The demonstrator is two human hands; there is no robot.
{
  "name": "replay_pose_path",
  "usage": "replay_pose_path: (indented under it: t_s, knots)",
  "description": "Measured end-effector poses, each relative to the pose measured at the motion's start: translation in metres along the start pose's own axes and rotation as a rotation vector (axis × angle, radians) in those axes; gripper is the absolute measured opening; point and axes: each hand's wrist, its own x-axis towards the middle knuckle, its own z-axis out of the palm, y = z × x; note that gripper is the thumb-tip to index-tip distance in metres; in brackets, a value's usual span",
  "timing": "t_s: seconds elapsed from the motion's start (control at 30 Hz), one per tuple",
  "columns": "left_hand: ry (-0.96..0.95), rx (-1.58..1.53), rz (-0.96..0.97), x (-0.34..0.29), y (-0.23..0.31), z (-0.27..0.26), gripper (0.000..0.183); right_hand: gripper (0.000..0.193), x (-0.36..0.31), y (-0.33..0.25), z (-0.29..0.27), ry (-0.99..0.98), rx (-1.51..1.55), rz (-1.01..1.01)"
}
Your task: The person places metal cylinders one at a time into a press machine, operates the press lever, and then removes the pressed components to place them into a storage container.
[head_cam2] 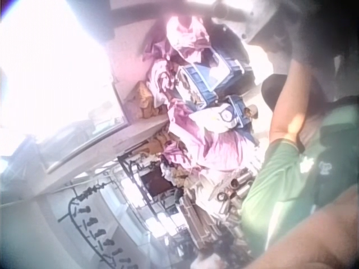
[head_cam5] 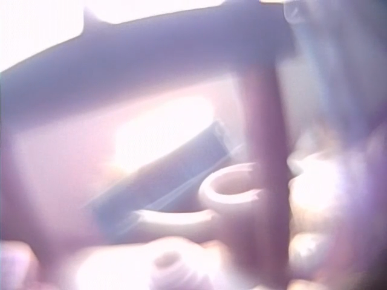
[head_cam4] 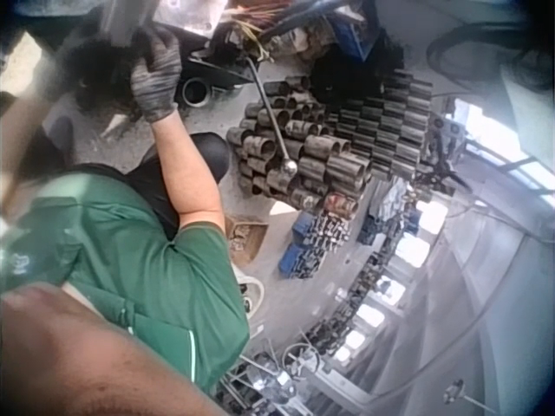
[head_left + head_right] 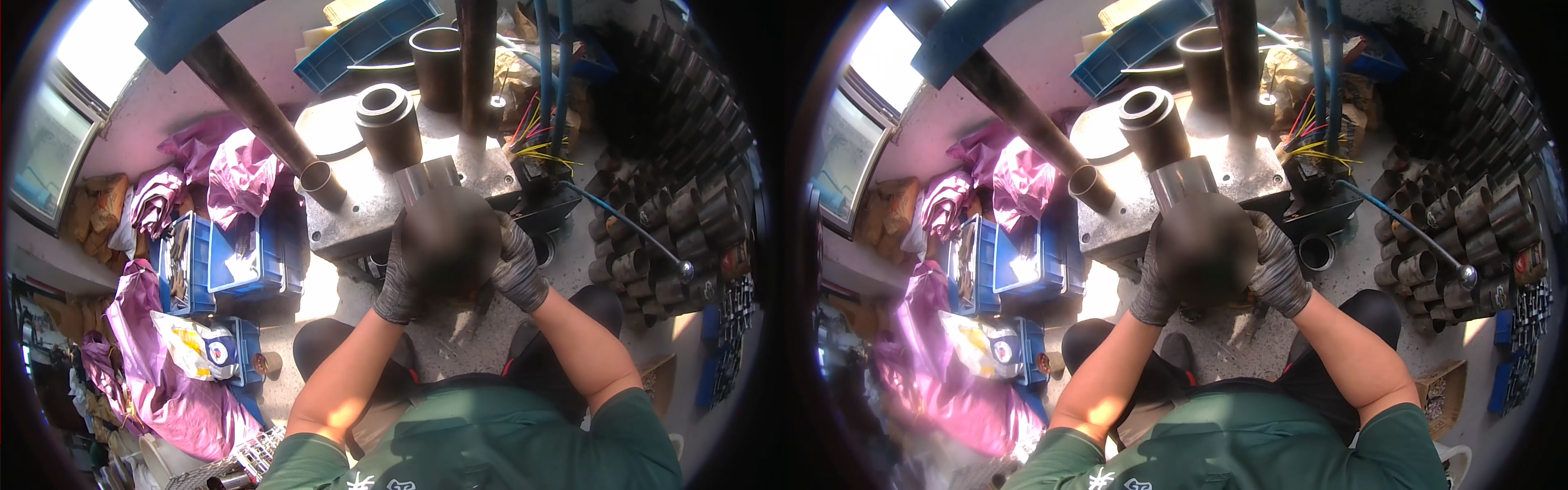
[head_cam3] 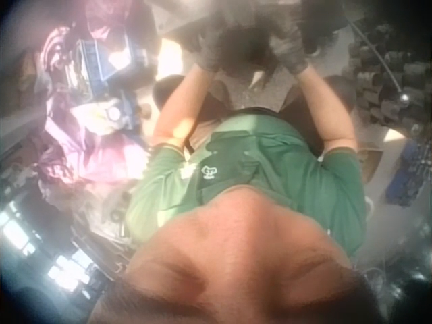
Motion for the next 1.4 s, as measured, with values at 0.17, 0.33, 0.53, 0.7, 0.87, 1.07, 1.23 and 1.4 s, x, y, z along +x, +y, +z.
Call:
replay_pose_path:
  t_s: [0.17,0.33,0.53,0.7,0.87,1.07,1.23,1.4]
  knots:
    - [0.133,1.704,0.486,0.003,-0.038,0.009,0.068,0.039,-0.005,0.012,-0.002,0.107,0.363,0.169]
    - [0.039,2.368,0.677,0.007,-0.055,0.023,0.086,0.048,-0.007,0.023,-0.01,0.143,0.432,0.254]
    - [-0.11,2.571,0.967,0.015,-0.078,0.015,0.07,0.051,-0.003,0.036,-0.025,0.053,0.672,0.486]
    - [-0.102,2.829,0.827,0.016,-0.058,0.002,0.071,0.043,0.005,0.037,-0.046,-0.06,0.332,0.565]
    - [-0.292,2.996,0.713,0.008,-0.062,-0.018,0.069,0.045,0.004,0.018,-0.106,-0.308,-0.055,0.643]
    - [-0.433,3.11,0.157,0.008,-0.079,-0.029,0.059,0.035,-0.072,0.076,-0.239,-0.421,-0.347,0.8]
    - [-0.25,3.194,-0.179,0.002,-0.06,-0.036,0.059,0.025,-0.17,0.119,-0.343,0.406,-0.292,1.09]
    - [-0.212,3.229,-0.273,0.0,-0.062,-0.039,0.058,0.017,-0.248,0.159,-0.406,1.135,-0.07,1.324]
